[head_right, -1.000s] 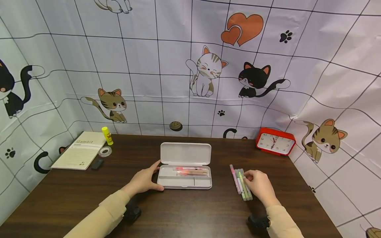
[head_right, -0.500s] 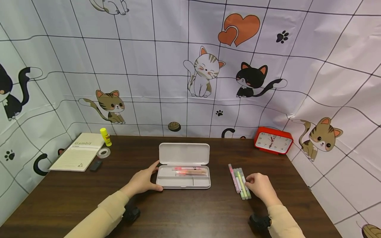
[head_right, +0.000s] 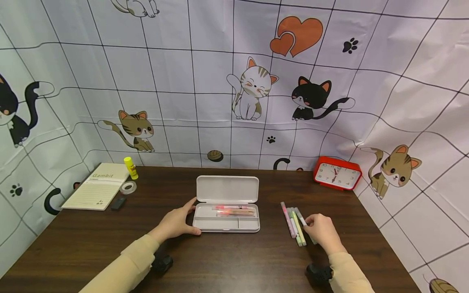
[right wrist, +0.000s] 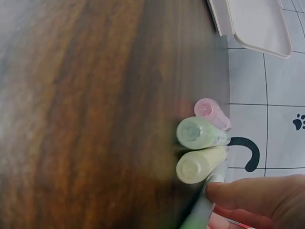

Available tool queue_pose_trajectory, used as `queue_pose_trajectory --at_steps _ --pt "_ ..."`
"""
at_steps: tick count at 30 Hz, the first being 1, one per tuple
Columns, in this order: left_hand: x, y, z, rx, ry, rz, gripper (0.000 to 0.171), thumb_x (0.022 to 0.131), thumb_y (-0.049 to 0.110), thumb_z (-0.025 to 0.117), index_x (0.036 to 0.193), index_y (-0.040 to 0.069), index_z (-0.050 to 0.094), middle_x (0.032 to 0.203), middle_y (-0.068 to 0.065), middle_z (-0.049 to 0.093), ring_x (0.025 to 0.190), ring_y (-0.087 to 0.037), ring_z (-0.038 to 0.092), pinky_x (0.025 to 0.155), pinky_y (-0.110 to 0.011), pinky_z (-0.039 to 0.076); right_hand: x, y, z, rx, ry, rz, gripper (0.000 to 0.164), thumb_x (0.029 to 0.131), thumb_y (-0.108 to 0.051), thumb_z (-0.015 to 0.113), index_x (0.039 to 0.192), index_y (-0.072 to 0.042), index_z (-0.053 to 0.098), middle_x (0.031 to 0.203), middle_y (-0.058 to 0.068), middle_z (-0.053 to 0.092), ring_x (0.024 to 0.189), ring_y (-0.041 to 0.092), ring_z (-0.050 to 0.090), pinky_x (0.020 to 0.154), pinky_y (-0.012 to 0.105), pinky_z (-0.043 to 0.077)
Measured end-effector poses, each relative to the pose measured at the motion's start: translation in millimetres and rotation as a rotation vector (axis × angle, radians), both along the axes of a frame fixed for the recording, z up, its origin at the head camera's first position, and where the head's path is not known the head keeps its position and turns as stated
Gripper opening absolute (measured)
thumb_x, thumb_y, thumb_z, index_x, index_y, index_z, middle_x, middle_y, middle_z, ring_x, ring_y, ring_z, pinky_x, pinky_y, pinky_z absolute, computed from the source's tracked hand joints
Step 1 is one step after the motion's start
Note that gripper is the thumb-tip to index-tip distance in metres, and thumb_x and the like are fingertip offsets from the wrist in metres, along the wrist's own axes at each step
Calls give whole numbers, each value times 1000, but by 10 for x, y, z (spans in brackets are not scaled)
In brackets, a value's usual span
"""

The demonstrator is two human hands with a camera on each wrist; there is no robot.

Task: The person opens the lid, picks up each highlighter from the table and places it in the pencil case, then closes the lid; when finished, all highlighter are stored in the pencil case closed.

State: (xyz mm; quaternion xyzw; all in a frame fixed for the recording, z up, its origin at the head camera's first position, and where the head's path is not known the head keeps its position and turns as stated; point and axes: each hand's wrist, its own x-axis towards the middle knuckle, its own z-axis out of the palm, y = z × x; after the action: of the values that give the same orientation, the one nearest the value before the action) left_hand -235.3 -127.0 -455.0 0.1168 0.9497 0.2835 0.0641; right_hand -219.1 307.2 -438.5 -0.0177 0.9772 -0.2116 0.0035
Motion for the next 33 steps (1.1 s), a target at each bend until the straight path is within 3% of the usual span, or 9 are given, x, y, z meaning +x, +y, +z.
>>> queue_pose_trajectory --at_steps 12,19,26,33 --pt "11 11 26 -9 -9 0 110 65 42 86 151 8 25 136 -11 54 118 -36 54 94 -52 44 44 64 -14 -5 26 -37 13 79 -5 65 88 4 69 72 5 61 62 17 51 56 32 43" --pt "1 15 28 -17 -13 -2 111 65 43 86 151 9 24 137 -10 53 118 -35 54 93 -51 44 51 80 -12 8 110 -55 12 78 -4 63 87 -1 69 70 2 56 62 17 47 54 31 38" --pt "1 14 28 -10 -19 4 110 65 42 86 151 9 24 137 -10 53 119 -35 54 94 -52 44 39 7 36 -6 178 -40 13 78 -4 63 89 -1 69 70 1 56 62 16 47 55 31 37" --pt "-2 19 26 -16 -16 3 110 65 42 86 151 8 25 137 -10 53 119 -35 54 95 -52 43 41 -97 97 1 164 -14 12 80 -5 64 89 -2 71 71 2 56 62 17 47 54 30 37"
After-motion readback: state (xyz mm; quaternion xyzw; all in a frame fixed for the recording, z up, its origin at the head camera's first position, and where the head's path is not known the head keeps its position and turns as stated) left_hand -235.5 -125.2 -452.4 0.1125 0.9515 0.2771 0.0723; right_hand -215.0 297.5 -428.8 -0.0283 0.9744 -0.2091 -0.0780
